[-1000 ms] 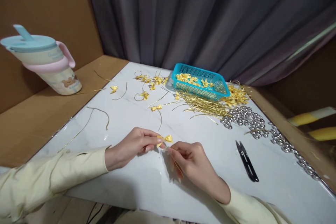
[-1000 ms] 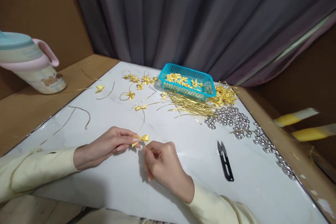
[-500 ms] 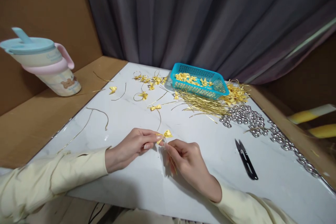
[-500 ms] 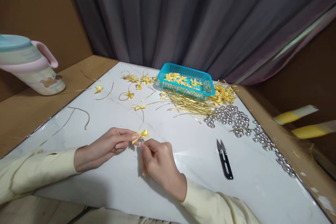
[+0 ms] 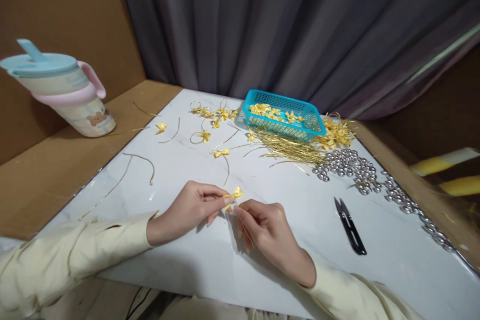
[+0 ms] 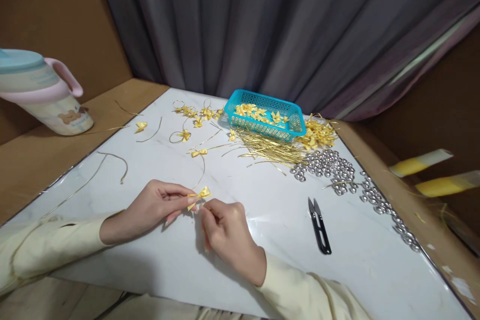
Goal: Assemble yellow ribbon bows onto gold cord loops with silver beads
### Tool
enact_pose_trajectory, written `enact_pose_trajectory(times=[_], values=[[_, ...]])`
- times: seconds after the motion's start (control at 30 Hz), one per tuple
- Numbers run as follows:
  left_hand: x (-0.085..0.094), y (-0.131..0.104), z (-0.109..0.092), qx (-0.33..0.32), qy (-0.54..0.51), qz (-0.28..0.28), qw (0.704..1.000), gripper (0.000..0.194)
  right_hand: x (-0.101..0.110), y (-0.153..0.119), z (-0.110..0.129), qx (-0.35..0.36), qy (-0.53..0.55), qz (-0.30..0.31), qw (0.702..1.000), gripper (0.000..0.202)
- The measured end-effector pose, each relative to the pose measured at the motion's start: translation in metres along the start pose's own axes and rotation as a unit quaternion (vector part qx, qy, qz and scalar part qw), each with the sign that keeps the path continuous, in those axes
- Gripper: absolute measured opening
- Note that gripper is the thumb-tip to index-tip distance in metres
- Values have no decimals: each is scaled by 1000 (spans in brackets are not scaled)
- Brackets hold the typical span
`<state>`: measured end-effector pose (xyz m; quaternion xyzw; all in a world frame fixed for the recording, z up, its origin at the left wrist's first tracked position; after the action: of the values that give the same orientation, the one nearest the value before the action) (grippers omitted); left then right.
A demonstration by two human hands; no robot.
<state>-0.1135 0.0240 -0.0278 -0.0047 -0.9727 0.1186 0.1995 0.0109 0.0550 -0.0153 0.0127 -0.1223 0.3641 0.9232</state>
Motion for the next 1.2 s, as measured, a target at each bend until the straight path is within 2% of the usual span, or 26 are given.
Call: enact_pose_trajectory(times=[0.13,0.23,0.37,0.47,0.57,0.7,0.8,0.87,0.97,1.03,1.13,1.2], values=[[-5,-4,-5,-34,25,20,999,25,1,1,2,14,6,11,1000,34],[-4,-5,-7,-56,26,11,998,24,3,3,0,6,17,18,1000,30],[1,-6,-13,-89,44,-24,995,23,3,5,-2,2,40,33,999,29],[5,-10,-22,-145,82,-63,984,21,2,5,-1,14,43,51,998,31],[7,-16,-33,-233,149,-100,956,20,2,4,0,11,53,54,997,30],[5,-28,-44,-368,224,-146,890,22,0,1,1,-6,79,58,995,30],[2,-33,-45,-420,244,-147,862,25,-1,1,1,-20,108,68,992,30],[4,-31,-43,-406,241,-140,870,25,0,3,0,-34,121,80,989,30],[8,-22,-39,-345,209,-118,908,24,-1,4,-2,-56,111,121,985,34],[9,-14,-34,-285,170,-96,938,22,0,4,0,-33,68,126,989,35],[7,-2,-18,-146,65,-52,986,30,8,1,11,107,-79,61,989,30],[4,1,-8,-61,-29,-29,997,45,10,-5,20,221,-201,4,954,25]])
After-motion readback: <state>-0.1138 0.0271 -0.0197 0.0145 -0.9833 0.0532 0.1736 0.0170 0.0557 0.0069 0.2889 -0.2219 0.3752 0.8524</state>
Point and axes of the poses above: each hand's wrist, its own y-axis towards the middle knuckle, its own x-axis out of the back of the hand, z = x × y, the point moved 7 cm from there along y, towards the middle knuckle, and after that the axes turned 14 degrees about y, right-handed, at the moved point
